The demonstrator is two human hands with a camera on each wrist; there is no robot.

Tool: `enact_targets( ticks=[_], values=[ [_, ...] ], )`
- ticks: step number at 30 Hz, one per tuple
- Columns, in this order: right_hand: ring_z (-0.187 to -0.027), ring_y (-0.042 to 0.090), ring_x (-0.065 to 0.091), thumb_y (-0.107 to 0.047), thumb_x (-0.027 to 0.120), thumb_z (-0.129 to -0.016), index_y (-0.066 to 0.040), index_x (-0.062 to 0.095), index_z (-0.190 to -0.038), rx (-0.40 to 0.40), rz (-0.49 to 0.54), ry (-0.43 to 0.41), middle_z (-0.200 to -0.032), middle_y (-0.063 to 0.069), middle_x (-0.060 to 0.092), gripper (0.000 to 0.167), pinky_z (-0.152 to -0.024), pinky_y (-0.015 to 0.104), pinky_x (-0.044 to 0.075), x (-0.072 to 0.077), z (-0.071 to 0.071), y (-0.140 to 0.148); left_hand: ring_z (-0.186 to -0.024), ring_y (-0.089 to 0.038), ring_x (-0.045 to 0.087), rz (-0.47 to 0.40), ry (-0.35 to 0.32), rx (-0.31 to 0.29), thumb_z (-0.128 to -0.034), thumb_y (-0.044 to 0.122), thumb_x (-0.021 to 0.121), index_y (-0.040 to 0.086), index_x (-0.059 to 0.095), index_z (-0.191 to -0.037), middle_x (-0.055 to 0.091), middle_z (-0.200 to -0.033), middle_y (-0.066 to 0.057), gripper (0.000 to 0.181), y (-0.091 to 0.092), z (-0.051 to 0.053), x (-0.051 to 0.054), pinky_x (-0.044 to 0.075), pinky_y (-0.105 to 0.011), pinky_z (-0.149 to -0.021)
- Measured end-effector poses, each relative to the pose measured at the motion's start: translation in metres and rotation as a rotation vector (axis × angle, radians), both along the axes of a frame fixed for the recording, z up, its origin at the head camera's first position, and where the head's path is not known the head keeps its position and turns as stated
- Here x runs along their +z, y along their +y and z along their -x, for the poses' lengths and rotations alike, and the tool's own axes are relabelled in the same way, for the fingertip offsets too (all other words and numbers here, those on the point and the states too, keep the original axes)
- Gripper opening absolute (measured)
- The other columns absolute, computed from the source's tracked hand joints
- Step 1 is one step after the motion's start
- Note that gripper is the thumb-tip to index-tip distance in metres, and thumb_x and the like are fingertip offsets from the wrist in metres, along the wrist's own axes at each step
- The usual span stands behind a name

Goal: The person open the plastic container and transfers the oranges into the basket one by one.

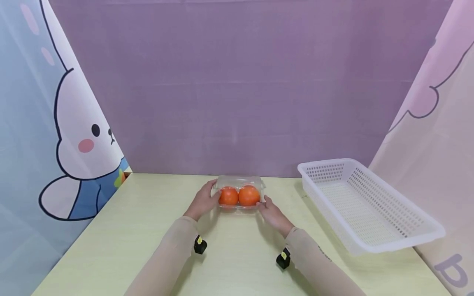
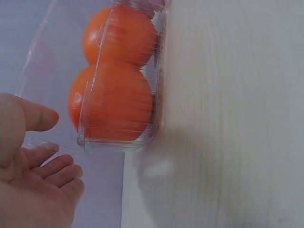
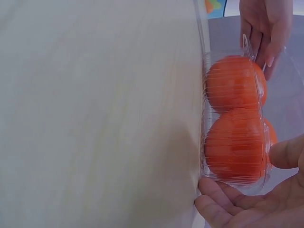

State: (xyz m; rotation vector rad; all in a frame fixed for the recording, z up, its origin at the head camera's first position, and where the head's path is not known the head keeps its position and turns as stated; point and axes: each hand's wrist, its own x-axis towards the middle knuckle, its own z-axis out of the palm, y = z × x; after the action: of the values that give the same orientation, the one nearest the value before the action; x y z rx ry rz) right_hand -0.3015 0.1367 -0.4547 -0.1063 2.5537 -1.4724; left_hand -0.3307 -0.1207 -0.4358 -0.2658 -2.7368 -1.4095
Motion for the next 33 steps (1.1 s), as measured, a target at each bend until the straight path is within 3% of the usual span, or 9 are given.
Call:
enact_targets(
  ticks=[17,25,33],
  values=[
    [-0.143,0.044,0.028,-0.038,0.04,-0.107,0.007,0.011,-0.157,-0.004,-0.001,0.011,-0.151,0.03,0.037,0.073,-0.117,0.061,0.017,-0.002,-0.001,0.001,-0.145,-0.034,0.03,-0.082,-0.07,0.01,-0.1033,0.032,0.049,0.012,0.028,-0.156,0.031,-0.16,-0.013,0.06,-0.001,0.015,0.009,0.028,-0.055,-0.116],
    [-0.143,0.044,0.029,-0.037,0.04,-0.107,0.007,0.012,-0.157,-0.01,-0.003,0.008,-0.151,0.03,0.037,0.072,-0.118,0.06,0.018,-0.003,0.0,0.0,-0.144,-0.035,0.031,-0.108,-0.068,0.008,-0.1033,0.028,0.049,0.01,0.027,-0.157,0.031,-0.16,-0.012,0.06,0.0,0.021,0.013,0.028,-0.054,-0.116],
    [-0.144,0.044,0.026,-0.037,0.039,-0.107,0.007,0.012,-0.157,-0.008,-0.009,0.008,-0.153,0.03,0.034,0.071,-0.118,0.061,0.016,-0.002,-0.001,0.0,-0.141,-0.039,0.036,-0.125,-0.036,0.02,-0.1017,0.024,0.048,0.005,0.033,-0.154,0.037,-0.154,-0.022,0.057,0.002,0.029,0.021,0.032,-0.053,-0.115]
  ],
)
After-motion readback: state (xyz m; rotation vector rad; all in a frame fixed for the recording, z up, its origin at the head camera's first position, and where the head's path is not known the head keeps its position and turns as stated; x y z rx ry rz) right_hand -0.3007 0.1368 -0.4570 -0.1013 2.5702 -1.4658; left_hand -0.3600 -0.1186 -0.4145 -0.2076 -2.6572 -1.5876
